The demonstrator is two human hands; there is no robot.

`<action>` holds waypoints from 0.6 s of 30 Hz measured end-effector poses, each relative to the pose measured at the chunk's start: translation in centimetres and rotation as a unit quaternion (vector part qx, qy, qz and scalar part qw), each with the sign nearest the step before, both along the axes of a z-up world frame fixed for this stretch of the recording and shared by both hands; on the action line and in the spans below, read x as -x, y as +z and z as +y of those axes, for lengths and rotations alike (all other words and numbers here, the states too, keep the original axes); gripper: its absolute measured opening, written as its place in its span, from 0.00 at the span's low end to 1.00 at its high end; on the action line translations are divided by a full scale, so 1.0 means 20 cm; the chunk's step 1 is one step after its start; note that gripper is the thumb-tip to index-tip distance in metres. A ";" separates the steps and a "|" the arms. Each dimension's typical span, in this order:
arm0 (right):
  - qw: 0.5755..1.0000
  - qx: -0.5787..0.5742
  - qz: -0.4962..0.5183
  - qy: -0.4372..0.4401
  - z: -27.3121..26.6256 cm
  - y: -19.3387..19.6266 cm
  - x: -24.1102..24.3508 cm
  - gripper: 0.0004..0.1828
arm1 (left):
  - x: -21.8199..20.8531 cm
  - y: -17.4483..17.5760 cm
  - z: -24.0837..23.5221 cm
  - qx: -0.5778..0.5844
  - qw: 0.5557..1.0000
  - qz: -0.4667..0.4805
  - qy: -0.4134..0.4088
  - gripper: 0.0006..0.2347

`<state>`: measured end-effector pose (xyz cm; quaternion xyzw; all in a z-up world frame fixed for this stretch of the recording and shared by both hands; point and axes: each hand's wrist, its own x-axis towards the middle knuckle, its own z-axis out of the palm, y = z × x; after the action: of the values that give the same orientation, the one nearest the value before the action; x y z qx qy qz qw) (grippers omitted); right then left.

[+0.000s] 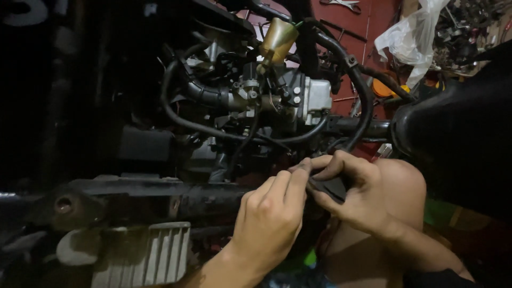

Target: Inspecting and disconnecting electrical connectors on a motorcycle wiring harness

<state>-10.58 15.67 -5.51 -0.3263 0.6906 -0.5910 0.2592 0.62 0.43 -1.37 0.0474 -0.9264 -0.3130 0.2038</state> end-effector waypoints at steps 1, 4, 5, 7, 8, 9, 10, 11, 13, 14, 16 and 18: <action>1.000 0.007 0.017 0.000 0.01 -0.03 0.00 0.15 | 0.00 0.00 0.00 -0.009 1.000 -0.003 0.002 0.15; 0.998 0.020 0.053 -0.012 0.01 -0.05 -0.02 0.15 | 0.01 0.00 0.00 -0.032 0.999 -0.009 0.004 0.15; 0.997 0.025 0.072 -0.023 0.00 -0.05 -0.03 0.15 | 0.02 0.01 0.01 -0.045 0.999 -0.012 0.005 0.14; 0.997 0.015 0.068 -0.044 0.01 -0.07 -0.05 0.16 | 0.02 0.00 0.01 -0.039 0.999 -0.017 0.001 0.15; 0.996 0.006 0.064 -0.063 0.01 -0.08 -0.07 0.17 | 0.02 -0.01 0.01 -0.033 0.999 -0.022 -0.001 0.16; 0.996 0.007 0.065 -0.063 0.01 -0.07 -0.08 0.17 | 0.02 -0.01 0.01 -0.032 0.999 -0.021 -0.002 0.16; 0.995 0.012 0.064 -0.071 0.00 -0.07 -0.09 0.15 | 0.02 -0.01 0.01 -0.028 1.000 -0.012 -0.002 0.16; 0.995 0.016 0.062 -0.079 -0.01 -0.06 -0.10 0.13 | 0.01 -0.01 0.01 -0.025 1.000 -0.004 -0.001 0.16; 0.994 0.014 0.058 -0.094 -0.02 -0.05 -0.13 0.13 | 0.01 -0.01 0.01 -0.015 1.000 -0.003 0.001 0.16; 0.992 0.011 0.053 -0.111 -0.02 -0.05 -0.14 0.12 | 0.00 -0.02 0.02 -0.005 1.000 -0.002 0.003 0.15; 0.991 0.002 0.050 -0.125 -0.03 -0.06 -0.16 0.12 | -0.01 -0.02 0.02 0.004 1.000 -0.006 0.004 0.16; 0.989 -0.007 0.047 -0.141 -0.02 -0.08 -0.15 0.12 | -0.01 -0.01 0.03 0.014 1.000 -0.010 0.002 0.17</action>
<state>-7.64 15.30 -7.17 -0.2513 0.7454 -0.6008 0.1423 0.89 1.02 -1.66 0.0496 -0.9325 -0.2991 0.1961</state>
